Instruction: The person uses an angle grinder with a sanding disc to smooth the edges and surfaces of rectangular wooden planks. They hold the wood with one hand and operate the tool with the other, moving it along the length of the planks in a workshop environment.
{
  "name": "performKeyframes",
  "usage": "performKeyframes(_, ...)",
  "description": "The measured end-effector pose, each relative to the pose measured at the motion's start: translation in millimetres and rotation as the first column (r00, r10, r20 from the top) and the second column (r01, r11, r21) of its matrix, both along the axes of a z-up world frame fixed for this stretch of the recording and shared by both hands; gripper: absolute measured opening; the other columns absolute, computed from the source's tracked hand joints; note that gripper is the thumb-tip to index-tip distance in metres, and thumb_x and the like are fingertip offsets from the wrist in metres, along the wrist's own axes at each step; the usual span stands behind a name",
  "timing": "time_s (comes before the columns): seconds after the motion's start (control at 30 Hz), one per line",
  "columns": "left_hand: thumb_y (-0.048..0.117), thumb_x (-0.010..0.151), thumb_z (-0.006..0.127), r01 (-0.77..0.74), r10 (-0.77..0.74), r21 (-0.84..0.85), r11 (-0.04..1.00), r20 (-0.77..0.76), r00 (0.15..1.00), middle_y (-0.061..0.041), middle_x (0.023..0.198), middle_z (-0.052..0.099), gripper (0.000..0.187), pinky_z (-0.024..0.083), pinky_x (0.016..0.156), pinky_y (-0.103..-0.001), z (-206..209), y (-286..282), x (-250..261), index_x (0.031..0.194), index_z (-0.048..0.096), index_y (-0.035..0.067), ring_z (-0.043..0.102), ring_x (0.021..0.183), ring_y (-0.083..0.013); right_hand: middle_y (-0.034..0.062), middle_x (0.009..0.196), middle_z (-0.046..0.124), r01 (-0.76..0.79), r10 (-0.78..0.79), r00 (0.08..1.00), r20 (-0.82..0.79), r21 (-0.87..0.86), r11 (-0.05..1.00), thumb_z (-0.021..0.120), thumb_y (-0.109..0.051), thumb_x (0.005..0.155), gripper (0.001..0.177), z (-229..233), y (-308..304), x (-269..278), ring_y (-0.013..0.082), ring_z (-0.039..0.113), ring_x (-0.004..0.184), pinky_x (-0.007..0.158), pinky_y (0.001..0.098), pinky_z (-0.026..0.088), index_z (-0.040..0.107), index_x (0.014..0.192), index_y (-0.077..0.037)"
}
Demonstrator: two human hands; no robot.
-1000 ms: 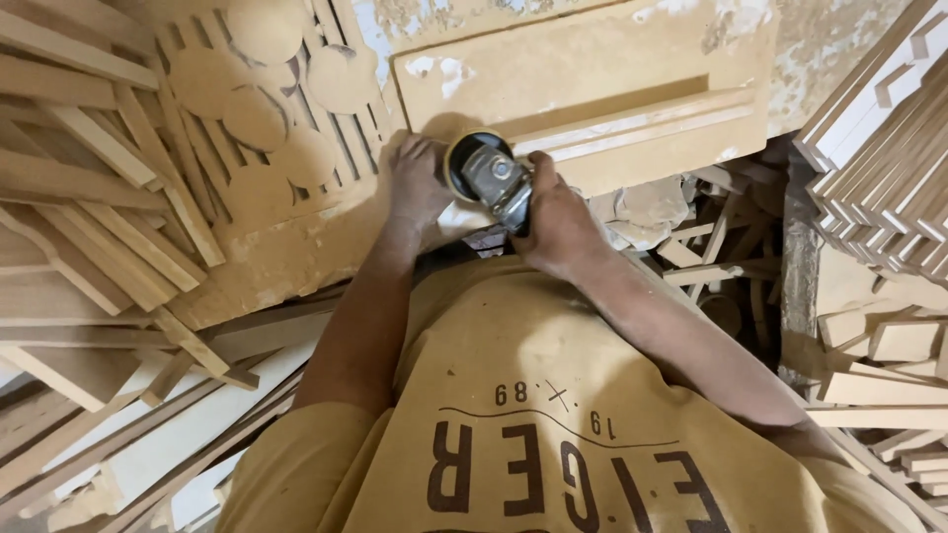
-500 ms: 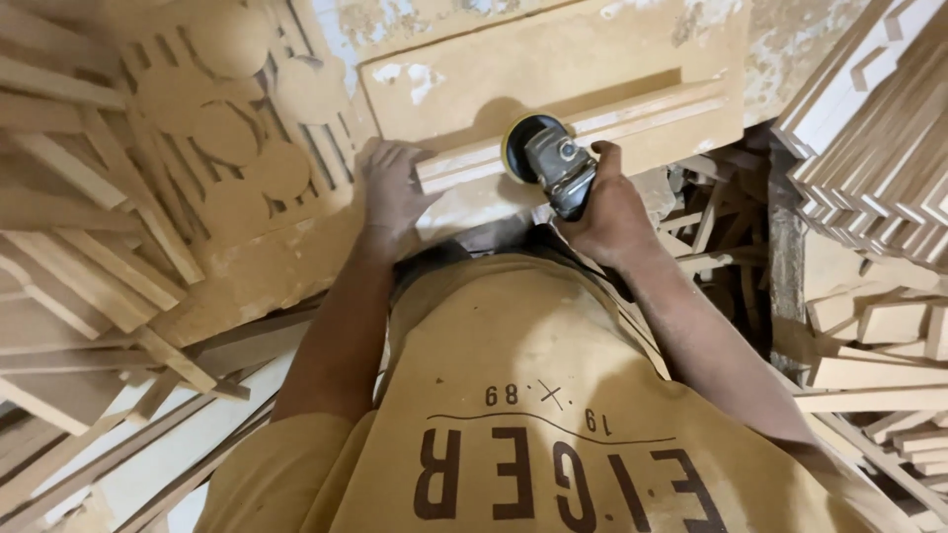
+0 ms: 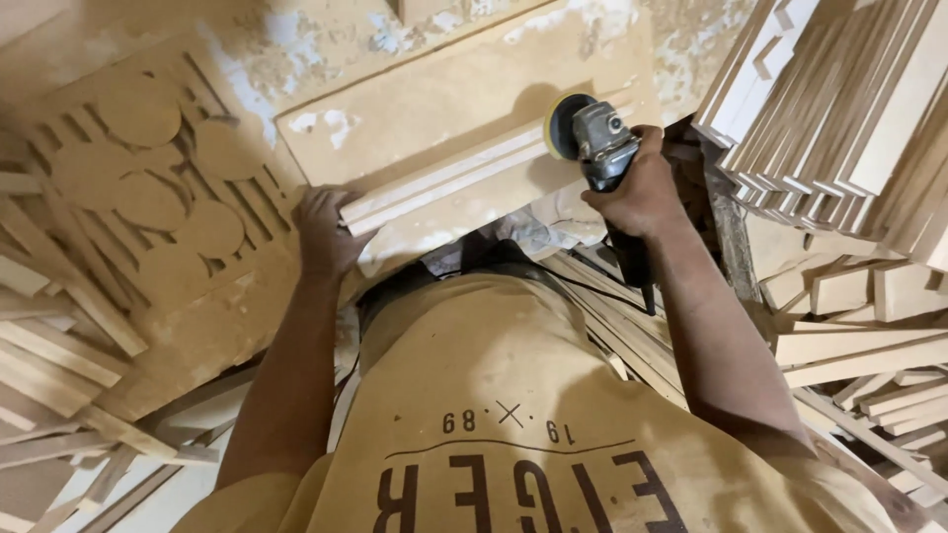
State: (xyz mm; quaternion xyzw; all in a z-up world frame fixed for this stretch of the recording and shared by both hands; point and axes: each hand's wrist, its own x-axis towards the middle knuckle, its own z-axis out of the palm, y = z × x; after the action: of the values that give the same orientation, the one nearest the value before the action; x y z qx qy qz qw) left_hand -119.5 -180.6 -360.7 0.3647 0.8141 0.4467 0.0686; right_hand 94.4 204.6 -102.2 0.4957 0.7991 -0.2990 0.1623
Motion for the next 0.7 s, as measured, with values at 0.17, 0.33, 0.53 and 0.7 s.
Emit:
performKeyframes(0.17,0.036,0.072,0.113,-0.016,0.019,0.055,0.998,-0.055,0.998,-0.001,0.102,0.077,0.055,0.052,0.104,-0.041,11.2,3.8,0.2,0.115,0.084,0.018,0.071,0.107,-0.0306,0.0372,0.135,0.069,0.035,-0.036,0.999,0.005,0.063,0.997,0.102,-0.026,0.081,0.104,-14.6,43.8,28.8,0.0564,0.068,0.132,0.111,0.0611,0.055,0.033,0.156,-0.004)
performKeyframes(0.33,0.042,0.074,0.112,-0.06,0.061,0.021,0.998,-0.035,0.998,0.005,0.105,0.078,0.055,0.046,0.11,-0.035,3.3,1.5,4.9,0.117,0.085,0.023,0.07,0.113,-0.0245,0.0386,0.134,0.069,0.053,-0.049,0.998,-0.049,0.081,0.995,0.102,-0.022,0.08,0.104,-23.0,65.5,40.7,0.059,0.068,0.131,0.109,0.061,0.055,0.035,0.156,0.001)
performKeyframes(0.53,0.042,0.071,0.113,-0.085,0.085,-0.023,0.996,-0.008,0.996,0.007,0.107,0.078,0.058,0.047,0.109,-0.036,3.3,2.7,5.2,0.118,0.085,0.025,0.07,0.115,-0.0224,0.0391,0.135,0.067,0.056,-0.051,0.995,-0.084,0.052,0.997,0.103,-0.019,0.081,0.101,-7.8,27.4,20.6,0.0579,0.067,0.132,0.106,0.0614,0.056,0.036,0.154,0.002)
performKeyframes(0.7,0.035,0.072,0.11,-0.016,0.016,-0.001,1.0,-0.026,1.0,0.0,0.105,0.08,0.051,0.047,0.106,-0.041,-9.9,-1.3,0.9,0.115,0.085,0.021,0.071,0.111,-0.0297,0.0367,0.138,0.068,-0.105,0.112,0.992,0.066,-0.091,0.99,0.095,-0.02,0.086,0.105,4.3,-51.1,-18.9,0.0593,0.068,0.131,0.113,0.0657,0.057,0.027,0.164,-0.005)
